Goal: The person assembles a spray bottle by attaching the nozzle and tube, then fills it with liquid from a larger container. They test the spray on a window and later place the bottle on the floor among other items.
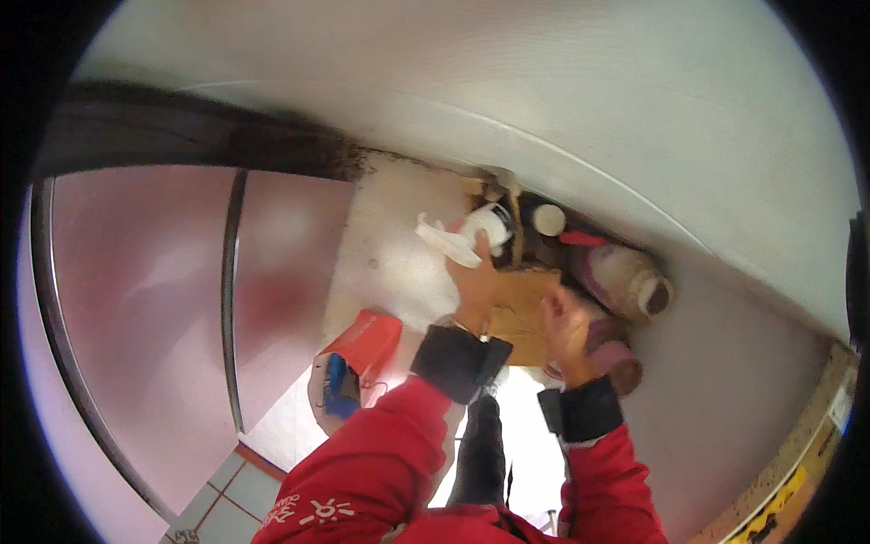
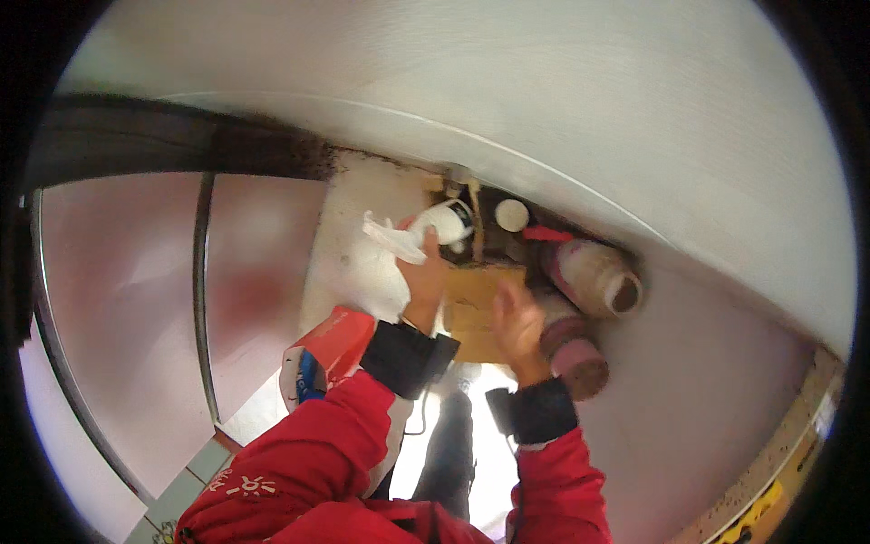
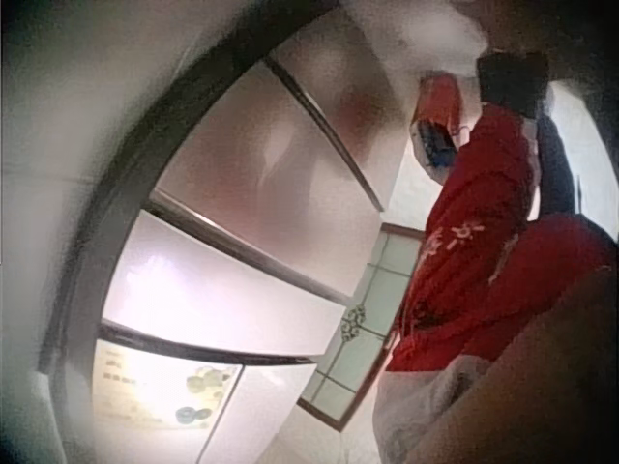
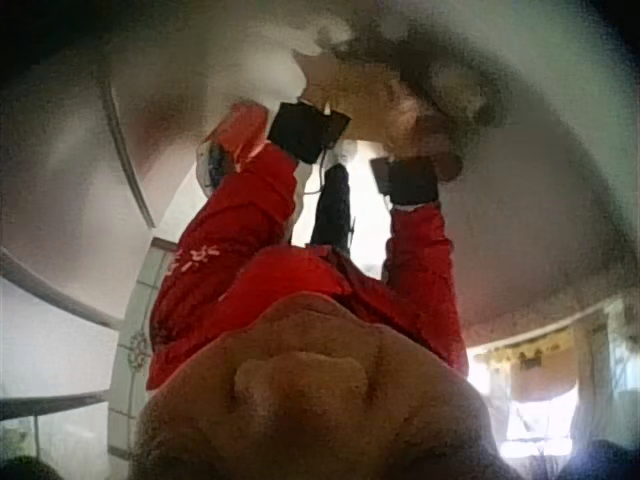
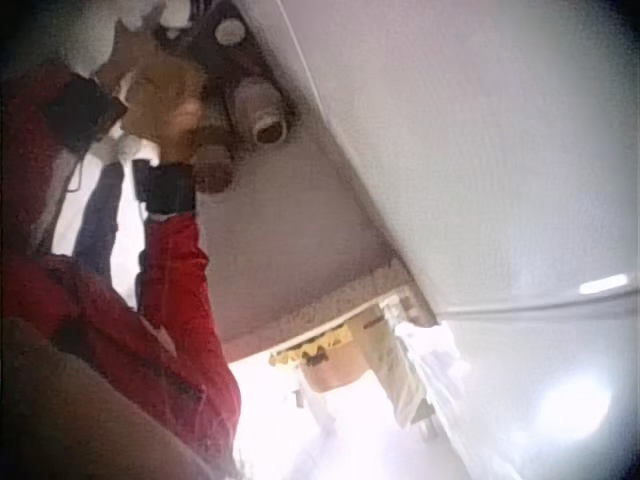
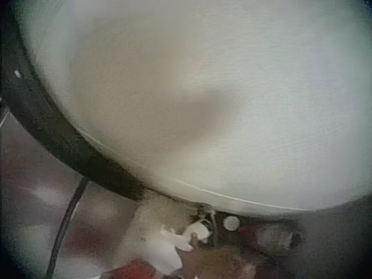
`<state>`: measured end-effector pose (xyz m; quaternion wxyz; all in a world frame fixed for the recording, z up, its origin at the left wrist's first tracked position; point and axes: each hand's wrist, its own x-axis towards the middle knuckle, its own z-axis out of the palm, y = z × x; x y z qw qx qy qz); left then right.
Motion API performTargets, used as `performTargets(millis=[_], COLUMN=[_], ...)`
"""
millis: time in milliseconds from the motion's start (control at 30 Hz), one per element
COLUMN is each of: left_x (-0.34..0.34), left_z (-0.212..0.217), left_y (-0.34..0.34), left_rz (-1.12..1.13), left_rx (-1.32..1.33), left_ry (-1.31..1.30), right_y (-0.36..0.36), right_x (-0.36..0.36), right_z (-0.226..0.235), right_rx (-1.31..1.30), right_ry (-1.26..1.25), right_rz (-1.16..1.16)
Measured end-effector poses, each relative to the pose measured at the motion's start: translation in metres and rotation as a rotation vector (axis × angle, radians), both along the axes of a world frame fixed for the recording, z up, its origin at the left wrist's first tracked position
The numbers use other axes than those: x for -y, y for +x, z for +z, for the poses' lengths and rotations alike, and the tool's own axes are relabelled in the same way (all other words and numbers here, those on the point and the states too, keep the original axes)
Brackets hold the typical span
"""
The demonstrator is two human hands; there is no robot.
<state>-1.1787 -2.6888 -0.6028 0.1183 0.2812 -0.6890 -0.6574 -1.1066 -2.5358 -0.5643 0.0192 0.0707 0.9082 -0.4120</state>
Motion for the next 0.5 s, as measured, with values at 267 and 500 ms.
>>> performTargets(millis=[267, 500], left_x=[0.014, 0.021], left_z=[0.005, 0.003], left_y=[0.013, 0.027], left_rz=[-0.017, -0.13], left_rx=[0.058, 0.085], left_ry=[0.253, 0.062], right_y=[-0.157, -0.186], right_x=[0.045, 0.07], right_z=[-0.056, -0.079], right_rx=[-0.101, 0.059], right_ry=[0.209, 0.298], right_rz=[0.075, -0.021])
